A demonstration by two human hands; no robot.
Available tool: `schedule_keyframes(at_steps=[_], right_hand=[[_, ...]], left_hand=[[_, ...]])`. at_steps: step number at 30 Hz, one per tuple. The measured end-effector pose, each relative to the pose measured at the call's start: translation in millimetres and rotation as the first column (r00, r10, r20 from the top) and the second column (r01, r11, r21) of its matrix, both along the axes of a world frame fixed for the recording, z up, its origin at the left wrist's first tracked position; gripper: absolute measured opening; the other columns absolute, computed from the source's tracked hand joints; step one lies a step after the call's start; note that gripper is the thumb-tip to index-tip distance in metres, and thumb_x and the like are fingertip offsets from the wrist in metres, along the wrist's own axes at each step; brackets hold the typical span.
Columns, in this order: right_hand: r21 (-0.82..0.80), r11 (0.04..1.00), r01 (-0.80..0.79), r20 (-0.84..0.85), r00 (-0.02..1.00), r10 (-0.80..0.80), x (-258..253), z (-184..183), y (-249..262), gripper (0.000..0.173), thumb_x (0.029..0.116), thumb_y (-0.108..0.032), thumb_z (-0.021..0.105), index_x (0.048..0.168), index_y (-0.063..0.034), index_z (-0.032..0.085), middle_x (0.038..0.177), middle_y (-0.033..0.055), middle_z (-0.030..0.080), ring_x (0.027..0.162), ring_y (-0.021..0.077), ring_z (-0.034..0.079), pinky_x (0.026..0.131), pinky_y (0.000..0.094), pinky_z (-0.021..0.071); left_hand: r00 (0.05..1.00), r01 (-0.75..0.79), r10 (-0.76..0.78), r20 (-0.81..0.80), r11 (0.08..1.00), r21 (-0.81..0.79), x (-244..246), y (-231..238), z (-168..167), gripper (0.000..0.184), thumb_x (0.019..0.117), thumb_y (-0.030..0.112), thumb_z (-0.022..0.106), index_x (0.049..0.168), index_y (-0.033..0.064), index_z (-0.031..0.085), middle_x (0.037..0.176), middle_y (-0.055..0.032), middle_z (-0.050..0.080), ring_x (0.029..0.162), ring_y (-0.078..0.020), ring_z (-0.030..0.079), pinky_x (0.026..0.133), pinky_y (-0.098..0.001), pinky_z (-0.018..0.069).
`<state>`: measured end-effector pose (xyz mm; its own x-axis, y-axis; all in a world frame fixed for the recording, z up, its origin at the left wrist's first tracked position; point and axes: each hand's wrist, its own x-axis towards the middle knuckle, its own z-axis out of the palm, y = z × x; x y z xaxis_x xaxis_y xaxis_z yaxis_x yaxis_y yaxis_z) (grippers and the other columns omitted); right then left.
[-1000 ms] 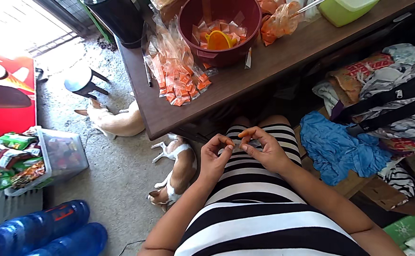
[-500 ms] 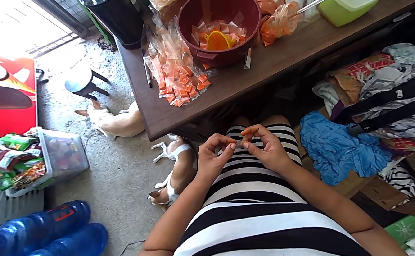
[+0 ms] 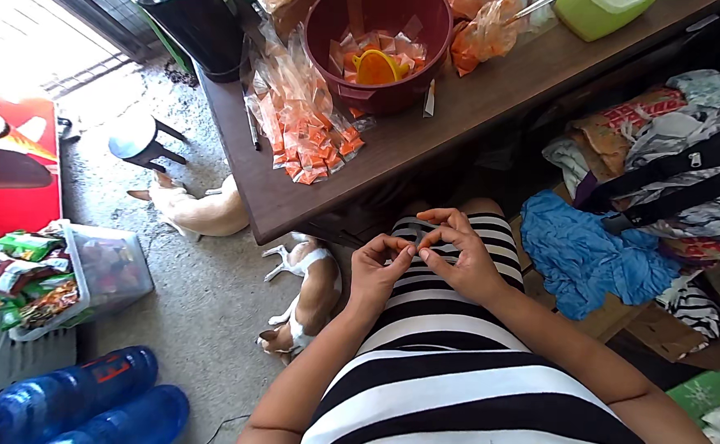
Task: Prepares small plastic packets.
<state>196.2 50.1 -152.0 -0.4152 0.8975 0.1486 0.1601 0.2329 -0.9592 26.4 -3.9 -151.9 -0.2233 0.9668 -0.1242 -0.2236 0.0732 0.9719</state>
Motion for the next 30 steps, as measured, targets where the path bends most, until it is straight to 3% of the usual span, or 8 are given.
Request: schedule_keyframes(at_steps=[4, 7, 12, 15, 18, 23, 27, 30], right_hand=[[-0.087, 0.996, 0.003, -0.007, 1.000, -0.004, -1, 1, 1, 0.018, 0.0910, -0.030, 0.069, 0.086, -0.0128, 0.071, 0.134, 0.0034, 0.059, 0.128, 0.0128, 0.050, 0.106, 0.0340, 0.0434], [-0.165, 0.986, -0.010, -0.043, 0.999, 0.003, -1, 0, 2, 0.016, 0.0912, -0.025, 0.069, 0.084, -0.0111, 0.069, 0.133, 0.0036, 0.059, 0.125, 0.0099, 0.052, 0.105, 0.0308, 0.0451], [-0.245, 0.967, -0.064, -0.123, 0.992, 0.035, -1, -1, 4, 0.012, 0.0901, -0.015, 0.067, 0.080, -0.0093, 0.064, 0.133, 0.0032, 0.060, 0.125, 0.0067, 0.053, 0.105, 0.0271, 0.0469], [-0.206, 0.976, -0.068, -0.062, 0.996, 0.057, -2, 1, 3, 0.014, 0.0888, -0.016, 0.067, 0.078, -0.0088, 0.063, 0.138, 0.0041, 0.059, 0.130, 0.0093, 0.051, 0.107, 0.0303, 0.0452], [-0.068, 0.996, -0.053, 0.070, 0.996, 0.058, -2, 1, 2, 0.017, 0.0865, -0.020, 0.068, 0.073, -0.0101, 0.063, 0.143, 0.0039, 0.058, 0.134, 0.0161, 0.049, 0.109, 0.0401, 0.0406], [0.097, 0.993, -0.065, 0.186, 0.981, 0.046, -1, 5, 0, 0.021, 0.0851, -0.023, 0.068, 0.069, -0.0111, 0.061, 0.145, 0.0024, 0.059, 0.134, 0.0178, 0.050, 0.107, 0.0443, 0.0387], [0.005, 0.998, -0.063, 0.027, 0.998, 0.063, 1, 6, 1, 0.019, 0.0874, -0.020, 0.064, 0.071, -0.0103, 0.060, 0.141, 0.0040, 0.062, 0.133, 0.0137, 0.052, 0.108, 0.0382, 0.0416], [-0.048, 0.992, -0.115, -0.143, 0.984, 0.107, 8, -2, 7, 0.015, 0.0961, -0.021, 0.058, 0.091, -0.0091, 0.065, 0.137, 0.0046, 0.063, 0.131, 0.0127, 0.055, 0.109, 0.0345, 0.0461]], left_hand=[[0.990, -0.004, 0.018, -0.141, 0.995, 0.096, 1, -1, -6, 0.006, 0.0838, 0.002, 0.076, 0.089, 0.0051, 0.073, 0.082, 0.0012, 0.069, 0.075, -0.0051, 0.064, 0.072, -0.0221, 0.0556], [0.969, 0.021, 0.021, -0.244, 0.986, 0.168, 0, -2, -9, 0.007, 0.0823, 0.006, 0.079, 0.088, 0.0061, 0.074, 0.083, 0.0018, 0.070, 0.076, -0.0044, 0.064, 0.071, -0.0209, 0.0549], [0.970, 0.073, -0.036, -0.242, 0.987, 0.146, -2, -3, -7, 0.003, 0.0872, 0.006, 0.073, 0.089, 0.0044, 0.075, 0.086, 0.0015, 0.071, 0.078, -0.0040, 0.065, 0.074, -0.0214, 0.0556], [0.990, 0.065, -0.058, -0.125, 0.997, 0.051, -2, -2, -4, 0.005, 0.0883, 0.002, 0.068, 0.088, 0.0057, 0.071, 0.083, 0.0026, 0.068, 0.077, -0.0042, 0.064, 0.074, -0.0221, 0.0549], [0.993, 0.007, -0.001, -0.116, 0.999, 0.048, 1, -3, -5, 0.006, 0.0863, 0.001, 0.067, 0.085, 0.0065, 0.070, 0.081, 0.0029, 0.066, 0.074, -0.0041, 0.062, 0.071, -0.0217, 0.0545], [0.933, -0.027, 0.102, -0.345, 0.976, 0.216, 5, -3, -12, 0.001, 0.0831, 0.006, 0.070, 0.084, 0.0048, 0.071, 0.081, 0.0022, 0.067, 0.072, -0.0025, 0.062, 0.066, -0.0189, 0.0537], [0.940, 0.005, 0.065, -0.335, 0.979, 0.204, 2, -2, -9, 0.001, 0.0840, 0.006, 0.069, 0.084, 0.0059, 0.071, 0.081, 0.0034, 0.067, 0.073, -0.0023, 0.062, 0.068, -0.0192, 0.0535], [0.984, 0.034, -0.010, -0.179, 0.991, 0.131, -3, -3, -5, 0.005, 0.0875, 0.004, 0.067, 0.086, 0.0076, 0.070, 0.083, 0.0040, 0.067, 0.077, -0.0036, 0.063, 0.073, -0.0222, 0.0553]])
